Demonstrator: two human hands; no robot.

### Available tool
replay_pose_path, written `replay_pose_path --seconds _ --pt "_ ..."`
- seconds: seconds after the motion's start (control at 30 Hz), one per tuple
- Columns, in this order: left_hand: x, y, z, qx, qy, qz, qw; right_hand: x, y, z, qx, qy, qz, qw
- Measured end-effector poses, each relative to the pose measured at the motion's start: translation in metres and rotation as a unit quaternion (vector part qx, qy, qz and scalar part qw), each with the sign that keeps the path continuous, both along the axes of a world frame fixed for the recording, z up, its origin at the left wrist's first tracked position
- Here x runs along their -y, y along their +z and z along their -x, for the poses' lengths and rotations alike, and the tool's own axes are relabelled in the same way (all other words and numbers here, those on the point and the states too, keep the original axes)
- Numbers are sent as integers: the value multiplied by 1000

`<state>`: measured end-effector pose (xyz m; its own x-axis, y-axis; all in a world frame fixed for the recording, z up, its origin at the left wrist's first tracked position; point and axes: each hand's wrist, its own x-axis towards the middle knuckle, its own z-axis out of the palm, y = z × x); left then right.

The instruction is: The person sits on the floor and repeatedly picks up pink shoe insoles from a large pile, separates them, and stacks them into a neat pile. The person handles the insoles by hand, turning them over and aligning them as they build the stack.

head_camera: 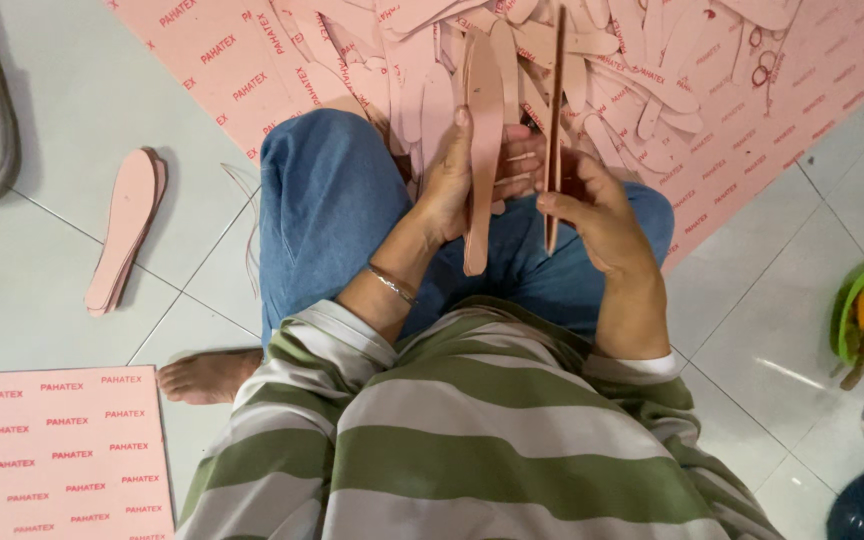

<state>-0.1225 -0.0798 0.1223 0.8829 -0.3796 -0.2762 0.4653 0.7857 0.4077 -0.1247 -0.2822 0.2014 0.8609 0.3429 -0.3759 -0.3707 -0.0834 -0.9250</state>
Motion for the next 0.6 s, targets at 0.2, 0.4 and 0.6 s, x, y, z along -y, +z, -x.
replay_pose_path --seconds 0.2,0.4,0.6 --pt "-1 -7 0 6 25 -59 998 5 -2 0 -22 -43 58 997" --pt "2 -6 -2 -36 57 -56 996 43 15 9 161 8 368 916" --pt "4 -1 5 29 87 4 996 98 21 28 109 78 568 812"
